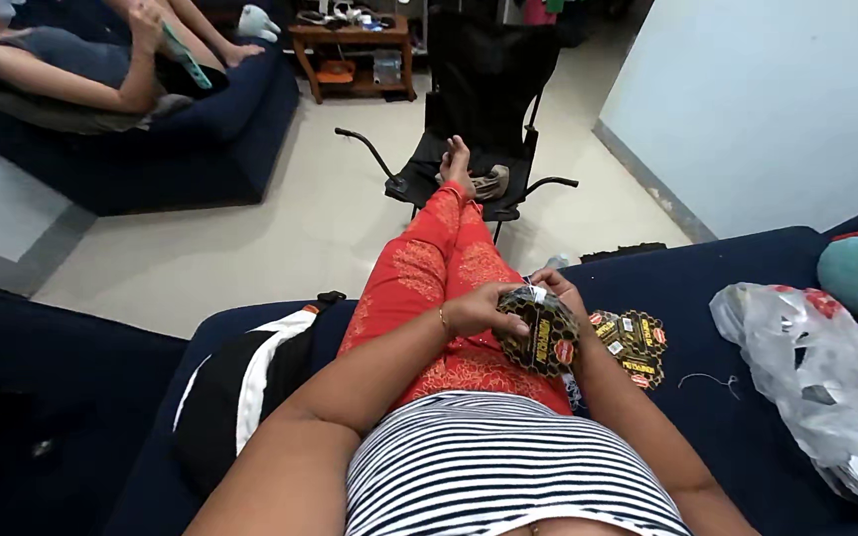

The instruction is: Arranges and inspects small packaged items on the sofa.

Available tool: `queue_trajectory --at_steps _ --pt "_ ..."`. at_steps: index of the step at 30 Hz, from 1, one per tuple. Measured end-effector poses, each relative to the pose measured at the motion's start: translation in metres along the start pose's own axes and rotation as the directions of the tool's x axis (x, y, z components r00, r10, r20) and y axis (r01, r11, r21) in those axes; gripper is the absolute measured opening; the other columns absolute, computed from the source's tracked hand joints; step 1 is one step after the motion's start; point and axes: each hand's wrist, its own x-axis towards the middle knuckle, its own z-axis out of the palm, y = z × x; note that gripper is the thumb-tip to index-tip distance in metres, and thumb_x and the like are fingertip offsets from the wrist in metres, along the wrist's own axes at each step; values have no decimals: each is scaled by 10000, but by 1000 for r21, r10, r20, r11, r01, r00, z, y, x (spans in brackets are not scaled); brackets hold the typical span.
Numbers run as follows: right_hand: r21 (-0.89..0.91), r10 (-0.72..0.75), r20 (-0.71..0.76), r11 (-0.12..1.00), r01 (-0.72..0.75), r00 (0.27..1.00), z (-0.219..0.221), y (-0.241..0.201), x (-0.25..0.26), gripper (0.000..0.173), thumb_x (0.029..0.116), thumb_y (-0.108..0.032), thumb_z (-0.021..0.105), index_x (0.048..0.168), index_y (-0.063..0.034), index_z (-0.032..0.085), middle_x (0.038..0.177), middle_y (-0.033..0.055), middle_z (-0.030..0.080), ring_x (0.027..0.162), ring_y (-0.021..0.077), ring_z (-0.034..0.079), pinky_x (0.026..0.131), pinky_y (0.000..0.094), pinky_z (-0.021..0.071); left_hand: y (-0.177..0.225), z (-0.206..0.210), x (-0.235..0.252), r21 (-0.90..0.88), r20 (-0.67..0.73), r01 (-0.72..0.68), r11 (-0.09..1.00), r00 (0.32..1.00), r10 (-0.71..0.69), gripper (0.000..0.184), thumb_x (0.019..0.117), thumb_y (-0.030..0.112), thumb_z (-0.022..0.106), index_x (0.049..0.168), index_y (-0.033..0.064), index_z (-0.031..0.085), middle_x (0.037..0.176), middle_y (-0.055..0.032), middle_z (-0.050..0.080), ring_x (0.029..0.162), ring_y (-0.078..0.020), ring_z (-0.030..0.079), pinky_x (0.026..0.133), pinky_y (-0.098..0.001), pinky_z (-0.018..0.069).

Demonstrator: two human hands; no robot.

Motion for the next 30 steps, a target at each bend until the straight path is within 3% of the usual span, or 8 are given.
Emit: queue_trajectory --at_steps 3,7,12,15,17,20,26,30 --pt "19 233 -142 972 -233 962 14 7 -32 248 1017 -58 455 1236 22 542 1005 11 659 909 3 638 829 197 558 0 -1 -1 -100 -188 -45 994 982 25 568 800 186 766 1307 22 571 1104 16 726 1002 -70 695 921 -295 585" --pt "121 316 -37 943 -309 948 28 19 -46 304 865 41 623 1148 -29 540 800 -12 668 634 71 606 601 255 535 -3 -3 0 -130 -441 -79 988 897 13 538 848 92 723 1354 46 550 1094 -38 715 945 -119 697 855 -333 600" --pt "261 343 -76 913 -313 936 14 24 -49 579 863 29 645 1388 -63 420 1088 80 670 825 135 663 731 302 571 -20 -13 4 37 -483 -45 998 874 57 579 824 65 753 1363 -3 551 1173 -84 705 1041 -144 698 926 -356 601" --pt "-16 379 -219 920 -392 899 -8 18 -46 523 911 15 626 1414 -44 494 1203 109 640 831 161 652 683 312 561 -24 -19 4 149 -467 12 989 882 60 561 819 38 771 1342 -13 575 1177 -107 709 1053 -156 702 942 -365 599" --pt "-431 293 -291 810 -398 911 -38 12 -46 445 937 -51 674 1371 -50 574 1268 124 652 893 201 688 742 375 593 -28 -21 4 191 -454 67 979 890 28 552 820 19 776 1338 -5 585 1185 -109 704 1061 -154 696 951 -362 593" --pt "-809 138 -404 407 -423 904 -102 -1 -50 527 908 -168 759 1380 -10 585 1368 264 571 1179 431 606 975 627 507 -38 -23 6 293 -406 137 946 914 -6 518 812 3 791 1299 -12 618 1161 -120 712 1039 -140 698 945 -355 589" --pt "-612 114 -765 177 -770 634 -192 -18 -63 838 799 -264 887 1457 58 481 1465 358 447 1352 556 424 1066 704 389 -36 -24 11 351 -407 209 913 912 -52 502 835 19 793 1303 -14 615 1156 -136 708 1037 -155 697 954 -376 579" --pt "-588 137 -784 151 -795 605 -208 -7 -62 956 677 -190 964 1482 -6 482 1433 354 466 1319 557 447 1027 708 416 -38 -26 12 376 -393 204 904 919 -44 507 838 37 798 1308 -10 614 1164 -129 707 1044 -146 693 960 -368 573"
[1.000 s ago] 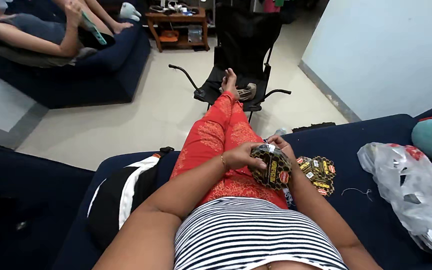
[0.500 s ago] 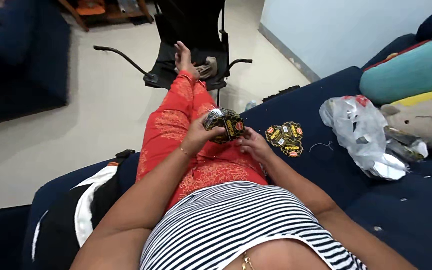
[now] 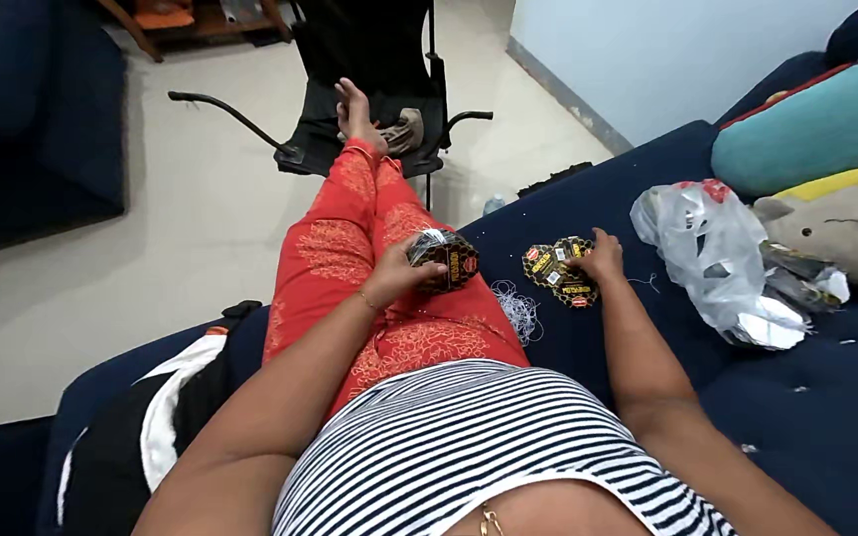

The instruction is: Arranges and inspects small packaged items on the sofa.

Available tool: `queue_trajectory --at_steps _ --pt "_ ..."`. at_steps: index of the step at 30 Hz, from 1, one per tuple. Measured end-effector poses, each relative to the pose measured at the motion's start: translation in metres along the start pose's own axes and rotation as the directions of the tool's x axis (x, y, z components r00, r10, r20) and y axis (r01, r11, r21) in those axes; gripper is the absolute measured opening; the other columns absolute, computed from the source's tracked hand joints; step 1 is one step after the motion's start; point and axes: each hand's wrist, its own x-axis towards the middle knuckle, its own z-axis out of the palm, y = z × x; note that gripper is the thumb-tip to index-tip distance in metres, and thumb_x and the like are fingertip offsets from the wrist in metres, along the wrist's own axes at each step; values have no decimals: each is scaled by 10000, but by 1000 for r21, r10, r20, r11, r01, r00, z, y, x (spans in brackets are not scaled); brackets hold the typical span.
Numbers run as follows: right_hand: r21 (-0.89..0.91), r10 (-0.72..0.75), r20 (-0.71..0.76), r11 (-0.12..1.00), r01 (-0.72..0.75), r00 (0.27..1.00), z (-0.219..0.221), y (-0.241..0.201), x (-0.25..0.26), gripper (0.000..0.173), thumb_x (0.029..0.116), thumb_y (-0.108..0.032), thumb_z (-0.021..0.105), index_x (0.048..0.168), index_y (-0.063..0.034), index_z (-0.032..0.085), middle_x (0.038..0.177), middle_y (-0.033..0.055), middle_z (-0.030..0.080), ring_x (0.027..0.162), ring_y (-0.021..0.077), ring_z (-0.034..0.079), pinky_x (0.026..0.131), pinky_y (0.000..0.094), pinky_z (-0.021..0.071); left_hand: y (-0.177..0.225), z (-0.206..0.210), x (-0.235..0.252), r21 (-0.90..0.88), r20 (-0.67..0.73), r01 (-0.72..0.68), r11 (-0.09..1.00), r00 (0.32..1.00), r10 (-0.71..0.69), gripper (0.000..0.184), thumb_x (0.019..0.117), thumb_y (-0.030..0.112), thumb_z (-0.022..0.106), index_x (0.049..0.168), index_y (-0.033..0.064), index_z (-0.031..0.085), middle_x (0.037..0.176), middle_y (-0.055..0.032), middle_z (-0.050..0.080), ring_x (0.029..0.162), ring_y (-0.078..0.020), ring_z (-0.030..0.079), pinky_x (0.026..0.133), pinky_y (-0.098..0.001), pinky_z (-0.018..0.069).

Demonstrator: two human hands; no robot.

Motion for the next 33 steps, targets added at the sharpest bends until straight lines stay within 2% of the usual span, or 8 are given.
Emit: queue_trajectory --at_steps 2,5,8,12,18,21,26,33 --pt "19 -8 -24 1000 8 1000 -5 -2 1 873 672 -125 953 1433 -16 540 1384 354 506 1274 549 492 1020 699 426 0 -1 -1 -6 1 12 1000 1000 -12 504 838 37 796 1305 -6 613 1150 -129 708 1027 -146 695 945 -369 578" --pt "69 -52 -14 996 53 999 -20 -11 0 480 780 -102 884 1210 -9 692 1206 315 643 1149 503 599 971 695 454 -1 -4 0 -35 -4 31 999 1000 -31 515 841 26 791 1323 8 611 1166 -119 711 1041 -148 698 951 -368 582" --pt "326 -135 60 939 108 989 -33 -17 -13 279 871 -92 806 1113 -14 692 1068 228 684 962 358 659 855 586 528 -1 -2 -1 -38 -16 46 998 999 -47 503 841 26 797 1311 10 617 1164 -124 708 1041 -156 696 953 -380 579" --pt "783 -446 87 583 216 891 -33 -39 -37 325 846 -86 680 1162 -45 611 959 26 689 798 96 666 716 300 589 0 1 0 -54 -14 63 997 998 -64 535 846 87 815 1332 13 604 1180 -135 702 1046 -175 698 950 -389 586" --pt "930 -744 117 315 190 658 6 -101 -81 411 765 -57 767 1145 -109 619 989 -12 723 844 99 704 744 302 620 7 -2 1 7 40 35 999 999 -35 564 859 132 802 1353 -30 582 1256 -177 666 1159 -193 649 1053 -386 512" --pt "922 -781 133 323 212 610 20 -123 -95 438 757 -27 760 1189 -39 691 1080 43 738 914 125 716 788 307 624 6 -3 0 13 47 11 1000 999 -12 550 868 106 793 1349 -47 574 1242 -203 666 1143 -224 657 1044 -412 516" --pt "834 -791 100 397 382 604 30 -139 -113 148 760 -60 757 907 -69 763 908 7 738 822 92 694 746 278 607 8 -2 -2 31 40 1 1000 999 -2 547 870 78 781 1354 -59 566 1237 -229 662 1139 -262 659 1040 -439 514" --pt "854 -685 39 401 331 728 47 -144 -125 162 748 -3 742 903 -45 719 812 16 735 731 92 699 695 270 613 7 -3 -1 64 77 -38 997 996 33 500 901 60 742 1349 -68 561 1233 -242 657 1137 -288 657 1041 -462 507"
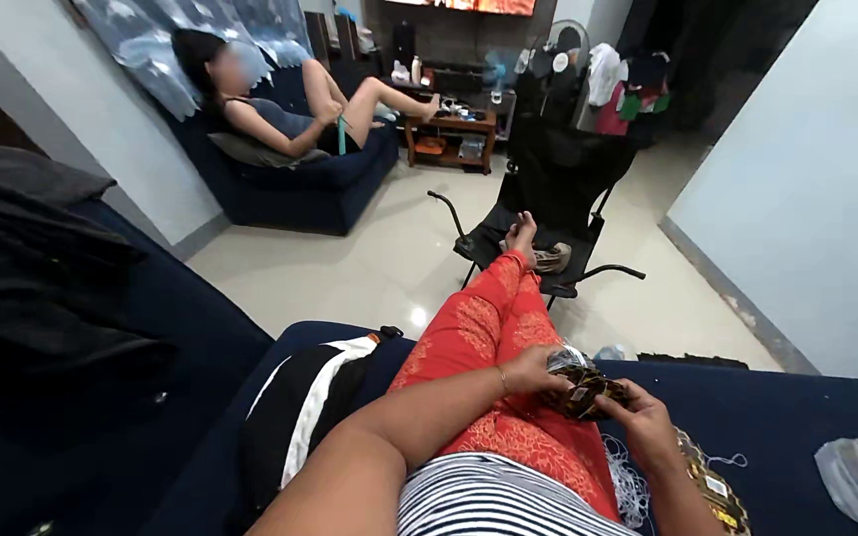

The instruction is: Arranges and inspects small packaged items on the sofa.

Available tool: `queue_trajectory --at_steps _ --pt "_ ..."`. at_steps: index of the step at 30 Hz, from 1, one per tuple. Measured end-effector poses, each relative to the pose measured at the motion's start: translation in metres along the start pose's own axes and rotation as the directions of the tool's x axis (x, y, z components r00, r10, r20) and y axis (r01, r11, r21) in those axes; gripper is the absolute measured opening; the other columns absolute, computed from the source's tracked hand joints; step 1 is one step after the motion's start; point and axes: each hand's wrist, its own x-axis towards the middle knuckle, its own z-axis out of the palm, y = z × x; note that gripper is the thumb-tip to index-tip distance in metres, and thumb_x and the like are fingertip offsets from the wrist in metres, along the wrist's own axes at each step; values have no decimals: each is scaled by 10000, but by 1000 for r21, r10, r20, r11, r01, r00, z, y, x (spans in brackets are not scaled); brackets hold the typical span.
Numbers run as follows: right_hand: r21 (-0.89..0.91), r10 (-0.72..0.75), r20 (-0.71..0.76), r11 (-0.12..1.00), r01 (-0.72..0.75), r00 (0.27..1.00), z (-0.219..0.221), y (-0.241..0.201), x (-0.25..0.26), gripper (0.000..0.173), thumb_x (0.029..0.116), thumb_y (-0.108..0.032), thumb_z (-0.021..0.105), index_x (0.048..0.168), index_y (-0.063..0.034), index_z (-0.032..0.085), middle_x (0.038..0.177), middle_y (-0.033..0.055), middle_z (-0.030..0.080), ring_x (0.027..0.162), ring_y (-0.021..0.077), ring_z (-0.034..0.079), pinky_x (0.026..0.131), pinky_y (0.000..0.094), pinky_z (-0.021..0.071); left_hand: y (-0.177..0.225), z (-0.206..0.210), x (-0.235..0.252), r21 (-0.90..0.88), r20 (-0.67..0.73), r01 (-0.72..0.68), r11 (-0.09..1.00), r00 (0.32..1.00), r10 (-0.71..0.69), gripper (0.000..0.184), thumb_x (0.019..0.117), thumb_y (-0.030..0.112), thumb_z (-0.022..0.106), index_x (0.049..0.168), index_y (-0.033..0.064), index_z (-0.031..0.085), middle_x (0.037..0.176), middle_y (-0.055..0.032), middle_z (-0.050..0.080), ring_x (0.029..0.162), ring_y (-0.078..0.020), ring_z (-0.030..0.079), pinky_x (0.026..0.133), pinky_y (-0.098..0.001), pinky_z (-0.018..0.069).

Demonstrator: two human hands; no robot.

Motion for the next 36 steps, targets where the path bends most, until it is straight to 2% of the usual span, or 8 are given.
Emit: queue_trajectory --at_steps 6,11,16,22,25,30,36 --pt "193 70 -79 980 -53 994 5 17 5 203 747 55 713 928 -31 682 823 24 730 723 95 697 687 274 615 -2 0 -1 -43 12 -30 999 999 30 512 893 76 765 1337 -76 560 1229 -240 657 1139 -272 653 1044 -453 503" --pt "204 96 -96 976 -75 991 6 19 5 203 767 74 707 944 -20 675 822 29 727 706 97 693 672 274 614 -1 -2 -4 -46 20 -46 998 999 47 470 932 108 728 1329 -82 562 1208 -244 658 1110 -272 657 1024 -453 510" --pt "97 0 -125 995 13 992 11 15 3 196 744 21 742 927 -34 694 807 20 731 701 87 697 662 261 614 -5 -2 -2 -33 16 -79 996 997 80 458 925 120 735 1302 -84 574 1178 -239 668 1087 -266 664 1008 -450 520" --pt "-94 -99 -133 992 87 986 13 6 -2 184 784 -21 734 963 -39 695 832 -1 731 729 59 696 681 232 607 -6 -3 -2 -33 15 -92 995 996 92 441 942 119 713 1305 -89 574 1192 -241 663 1100 -263 658 1017 -445 513" --pt "-105 -106 -146 990 91 984 15 6 -5 205 795 -20 728 995 -28 681 842 1 729 734 57 697 685 239 612 -4 -2 -3 -37 2 -87 996 996 87 429 936 107 718 1293 -90 583 1181 -239 670 1091 -265 664 1013 -451 517" --pt "-145 -149 -173 982 125 974 15 9 -8 344 777 -27 731 1107 -8 636 920 -5 716 786 19 689 709 206 601 -3 -3 -5 -4 15 -100 995 995 100 435 949 114 704 1307 -97 572 1186 -259 665 1095 -286 663 1012 -462 512" --pt "-127 -149 -183 984 127 972 25 8 -10 227 781 -16 742 999 -37 682 839 -25 726 727 16 686 675 193 596 -3 0 -3 7 17 -117 993 993 117 469 903 111 765 1284 -94 583 1169 -250 672 1090 -280 664 1011 -460 514"
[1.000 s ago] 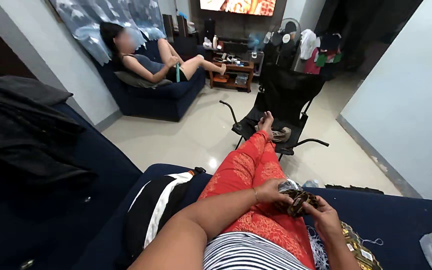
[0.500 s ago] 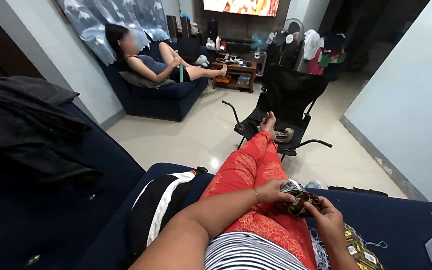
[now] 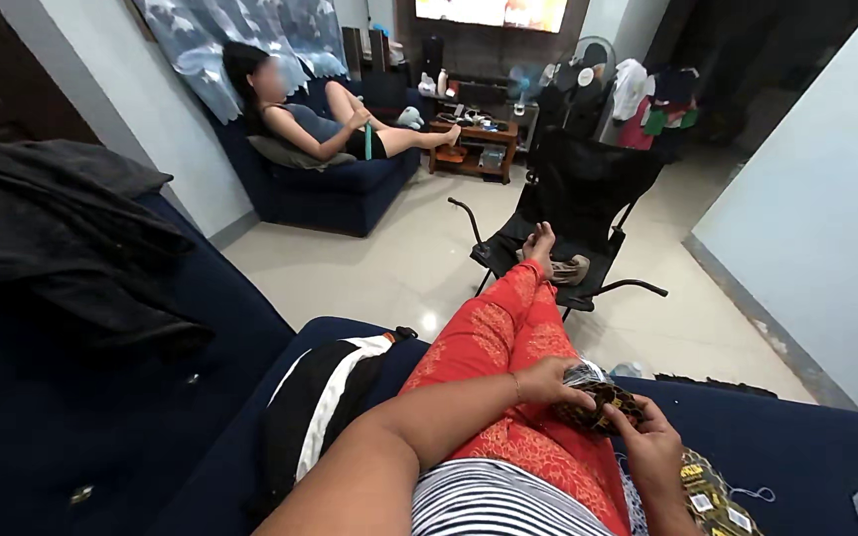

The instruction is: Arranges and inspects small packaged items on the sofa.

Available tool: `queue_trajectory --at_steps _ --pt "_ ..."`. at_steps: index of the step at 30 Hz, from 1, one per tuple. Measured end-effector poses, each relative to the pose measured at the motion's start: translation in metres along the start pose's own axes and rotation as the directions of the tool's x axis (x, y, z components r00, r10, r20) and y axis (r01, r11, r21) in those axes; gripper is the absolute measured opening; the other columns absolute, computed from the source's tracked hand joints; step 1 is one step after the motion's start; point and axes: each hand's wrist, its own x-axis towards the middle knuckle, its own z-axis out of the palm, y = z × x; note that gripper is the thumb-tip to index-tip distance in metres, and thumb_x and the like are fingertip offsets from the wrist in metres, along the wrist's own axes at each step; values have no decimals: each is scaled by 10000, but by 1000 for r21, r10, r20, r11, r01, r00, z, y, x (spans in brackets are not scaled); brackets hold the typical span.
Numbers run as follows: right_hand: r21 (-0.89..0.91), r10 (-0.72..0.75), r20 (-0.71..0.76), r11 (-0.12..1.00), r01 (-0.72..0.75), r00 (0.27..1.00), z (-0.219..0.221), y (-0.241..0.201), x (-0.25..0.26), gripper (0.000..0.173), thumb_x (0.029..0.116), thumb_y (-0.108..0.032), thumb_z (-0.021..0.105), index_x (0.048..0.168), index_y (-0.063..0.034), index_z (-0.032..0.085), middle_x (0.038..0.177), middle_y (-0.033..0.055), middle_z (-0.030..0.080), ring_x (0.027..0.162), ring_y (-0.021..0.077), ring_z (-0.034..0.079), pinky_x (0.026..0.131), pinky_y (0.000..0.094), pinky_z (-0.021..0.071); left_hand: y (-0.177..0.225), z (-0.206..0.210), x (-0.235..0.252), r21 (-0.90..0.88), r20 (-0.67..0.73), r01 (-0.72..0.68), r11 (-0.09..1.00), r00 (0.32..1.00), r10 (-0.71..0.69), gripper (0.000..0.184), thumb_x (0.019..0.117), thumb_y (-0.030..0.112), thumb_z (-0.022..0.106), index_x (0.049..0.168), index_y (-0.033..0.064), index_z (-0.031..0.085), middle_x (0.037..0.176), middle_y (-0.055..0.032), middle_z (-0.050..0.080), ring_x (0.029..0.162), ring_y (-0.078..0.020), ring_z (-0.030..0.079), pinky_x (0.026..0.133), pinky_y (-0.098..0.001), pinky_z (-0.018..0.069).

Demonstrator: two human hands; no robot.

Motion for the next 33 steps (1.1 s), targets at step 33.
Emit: queue_trajectory --at_steps 33 --pt "416 140 210 883 -218 968 -19 -5 29 201 960 -18 567 902 -182 670 707 -90 654 571 -27 572 550 142 511 30 2 -8 -206 228 -23 978 971 71 453 895 52 725 1297 -92 575 1151 -193 680 1034 -191 673 972 -407 542"
